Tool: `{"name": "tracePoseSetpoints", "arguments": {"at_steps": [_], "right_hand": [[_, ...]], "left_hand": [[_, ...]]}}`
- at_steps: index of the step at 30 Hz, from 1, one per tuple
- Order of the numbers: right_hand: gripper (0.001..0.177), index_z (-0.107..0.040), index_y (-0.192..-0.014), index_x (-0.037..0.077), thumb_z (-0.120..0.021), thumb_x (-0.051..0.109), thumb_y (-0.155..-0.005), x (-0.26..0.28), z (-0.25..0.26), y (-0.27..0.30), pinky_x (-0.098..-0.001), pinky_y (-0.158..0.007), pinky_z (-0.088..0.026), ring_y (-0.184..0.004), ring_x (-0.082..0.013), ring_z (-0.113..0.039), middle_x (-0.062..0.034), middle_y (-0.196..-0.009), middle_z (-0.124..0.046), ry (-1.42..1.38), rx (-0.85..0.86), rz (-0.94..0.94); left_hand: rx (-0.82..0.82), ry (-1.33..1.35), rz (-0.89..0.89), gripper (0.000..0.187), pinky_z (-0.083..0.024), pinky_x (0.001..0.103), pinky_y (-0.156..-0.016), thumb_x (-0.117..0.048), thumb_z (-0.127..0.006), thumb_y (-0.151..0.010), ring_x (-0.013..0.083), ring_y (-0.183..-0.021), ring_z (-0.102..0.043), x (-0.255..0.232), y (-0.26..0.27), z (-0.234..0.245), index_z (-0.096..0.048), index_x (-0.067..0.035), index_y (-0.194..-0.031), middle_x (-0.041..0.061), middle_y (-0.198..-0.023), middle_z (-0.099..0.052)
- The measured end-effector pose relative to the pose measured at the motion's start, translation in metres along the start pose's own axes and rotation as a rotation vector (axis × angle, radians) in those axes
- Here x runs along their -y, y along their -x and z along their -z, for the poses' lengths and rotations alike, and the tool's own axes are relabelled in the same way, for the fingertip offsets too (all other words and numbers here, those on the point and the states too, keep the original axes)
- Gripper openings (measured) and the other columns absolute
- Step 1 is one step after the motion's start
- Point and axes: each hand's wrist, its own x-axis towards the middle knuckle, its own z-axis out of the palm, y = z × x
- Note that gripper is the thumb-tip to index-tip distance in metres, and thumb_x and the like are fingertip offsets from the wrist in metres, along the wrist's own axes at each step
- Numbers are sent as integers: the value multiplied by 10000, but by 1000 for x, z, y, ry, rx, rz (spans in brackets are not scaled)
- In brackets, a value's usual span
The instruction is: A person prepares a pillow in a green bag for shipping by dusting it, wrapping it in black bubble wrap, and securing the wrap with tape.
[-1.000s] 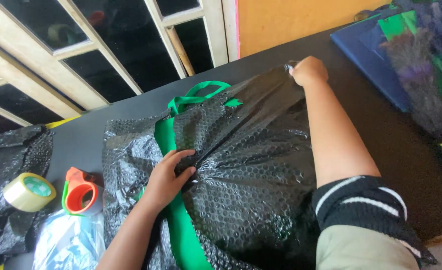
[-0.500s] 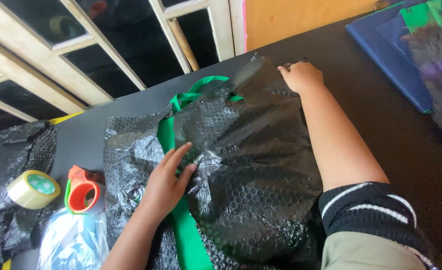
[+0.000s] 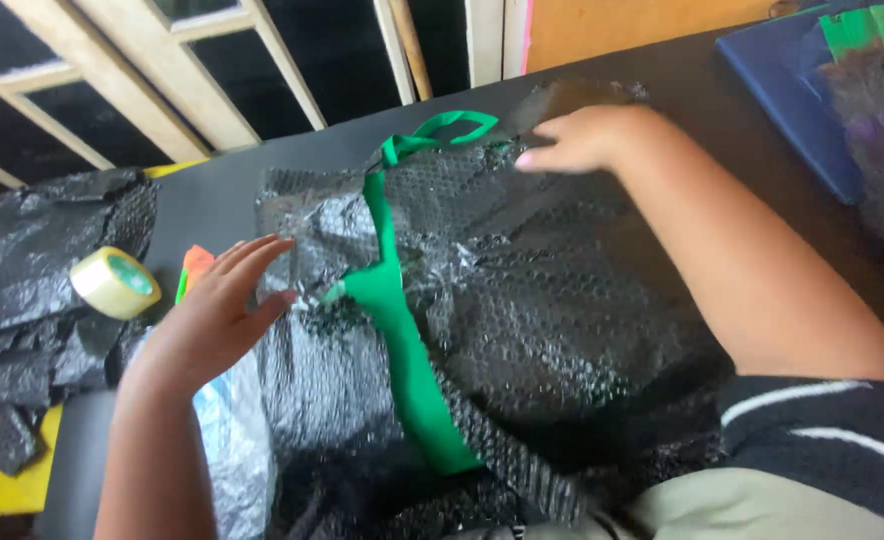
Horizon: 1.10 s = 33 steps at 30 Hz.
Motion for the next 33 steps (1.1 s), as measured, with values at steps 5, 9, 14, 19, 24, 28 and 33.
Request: {"name": "tracePoseSetpoints", "arguments": {"at_steps": [5, 9, 14, 19, 24, 28, 33], "right_hand": [[848, -378, -1584, 93, -324, 704, -999, 68, -71, 84, -627, -1183, -307, -1510, -394, -353, -206, -1626, -387, 232, -195, 706], [828, -401, -1581, 84, -399, 674, -1000, 89, -152, 37, -699, -1175, -232, -1527, -425, -304, -248, -1622, -371, 267, -360, 735], [546, -489, -1500, 1, -363, 365, -1113, 86, -192, -21, -720, -1189, -151, -1503, -364, -371, -204, -1567, -480, -208, -421, 760], [402, -733, -1170, 83, -421, 333, -1127, 80, -113, 45, -445, -1065, -481, -1176, -243, -672, -128, -1144, -739, -930, -554, 868], [403, -611, -1362, 169, -342, 356, -1128, 124, -158, 40, -570, -1146, -280, -1353, -267, -467, -120, -1399, -558, -703, -451, 885], [518, -444, -1571, 206, -311, 403, -1111, 149, -204, 36, -779, -1160, -26, -1565, -419, -174, -256, -1661, -275, -75, -409, 777], [557, -400, -1596, 162, -345, 419, -1105, 146, -203, 47, -720, -1203, -22, -1568, -410, -175, -286, -1658, -254, 40, -442, 746]], "left_hand": [[-62, -269, -9, 971, -209, 748, -1149, -664, -642, -875, 487, -1527, -228, 24, 2, -75, -271, -203, -1645, 148, -1683, -291], [16, -240, 8, 964, -117, 731, -1187, -706, -534, -923, 447, -1562, -146, -1, -7, -93, -199, -182, -1661, 140, -1715, -199], [63, -218, 6, 1169, -71, 700, -1219, -860, -540, -819, 324, -1587, -149, -2, -21, -108, -109, -183, -1669, 63, -1721, -198], [39, -216, -32, 1037, -47, 749, -1192, -810, -559, -841, 367, -1573, -172, -12, -26, -121, -276, -201, -1631, 78, -1699, -261], [26, -294, -38, 951, -61, 800, -1146, -529, -658, -842, 436, -1558, -158, -9, -38, -144, -270, -158, -1627, 137, -1700, -243], [-19, -348, -53, 759, -54, 800, -1131, -438, -630, -901, 457, -1562, -143, 7, -39, -164, -445, -64, -1534, 172, -1629, -361], [-12, -264, -15, 640, -5, 773, -1157, -348, -585, -953, 418, -1584, -93, 13, -47, -167, -482, -56, -1513, 131, -1631, -361]]}}
